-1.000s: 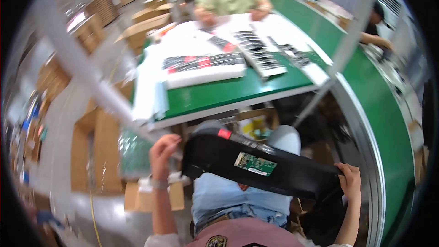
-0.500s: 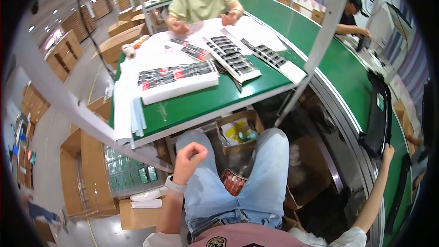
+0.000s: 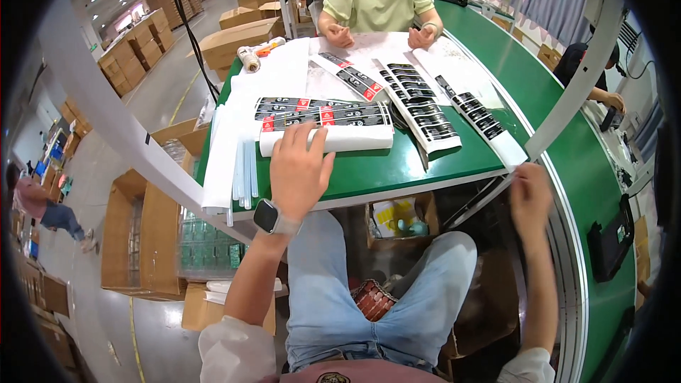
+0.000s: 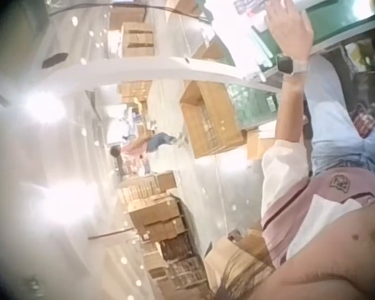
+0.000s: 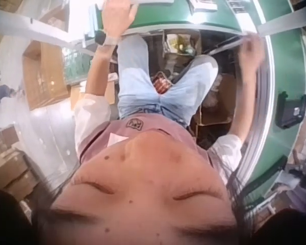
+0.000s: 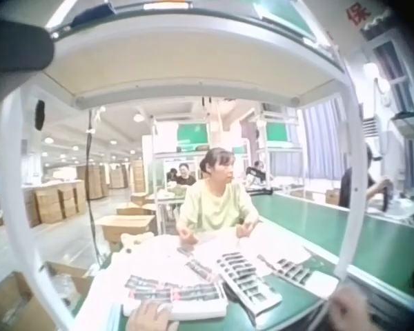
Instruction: Applying safety and identification labels to plastic manufacturing components.
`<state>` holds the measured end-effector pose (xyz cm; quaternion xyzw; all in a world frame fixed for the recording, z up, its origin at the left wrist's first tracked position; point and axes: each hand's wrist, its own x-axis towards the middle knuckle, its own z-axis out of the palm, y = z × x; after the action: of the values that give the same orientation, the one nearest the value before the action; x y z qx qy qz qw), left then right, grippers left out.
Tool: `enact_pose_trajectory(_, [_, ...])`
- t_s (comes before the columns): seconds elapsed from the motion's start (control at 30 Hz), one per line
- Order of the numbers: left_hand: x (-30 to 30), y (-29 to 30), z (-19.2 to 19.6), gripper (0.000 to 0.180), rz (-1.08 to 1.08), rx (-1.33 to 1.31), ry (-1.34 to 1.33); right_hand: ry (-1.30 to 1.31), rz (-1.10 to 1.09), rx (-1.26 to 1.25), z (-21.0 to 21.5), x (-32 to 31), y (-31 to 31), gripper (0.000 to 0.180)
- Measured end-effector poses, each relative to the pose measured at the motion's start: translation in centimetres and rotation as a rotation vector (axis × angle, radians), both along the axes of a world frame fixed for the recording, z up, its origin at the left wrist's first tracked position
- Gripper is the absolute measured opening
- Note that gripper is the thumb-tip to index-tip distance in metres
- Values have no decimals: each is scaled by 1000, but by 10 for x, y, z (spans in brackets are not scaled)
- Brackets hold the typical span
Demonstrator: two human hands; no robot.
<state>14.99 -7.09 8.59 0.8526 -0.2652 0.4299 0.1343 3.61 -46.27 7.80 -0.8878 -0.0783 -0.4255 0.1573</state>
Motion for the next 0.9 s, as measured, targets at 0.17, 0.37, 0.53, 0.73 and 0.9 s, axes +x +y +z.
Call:
enact_pose_trajectory(0.17, [-1, -11, -26, 49, -182, 210, 556, 89, 404, -51, 0, 63, 154, 37])
enact_pose_trajectory(0.37, [-56, -25, -47, 75, -93, 178, 520, 52, 413, -109, -29, 105, 217, 27])
enact_pose_trajectory(0.53, [-60, -23, -56, 76, -52, 114, 491, 178, 371, 23, -29, 124, 229, 23])
enact_pose_trajectory(0.73, [-39, -5, -40, 53, -192, -322, 476, 245, 395, 39, -27, 125, 223, 21])
enact_pose_trajectory(0.9, [-18, 0, -20, 30, -174, -90, 545, 284, 428, 101, -24, 136, 226, 16])
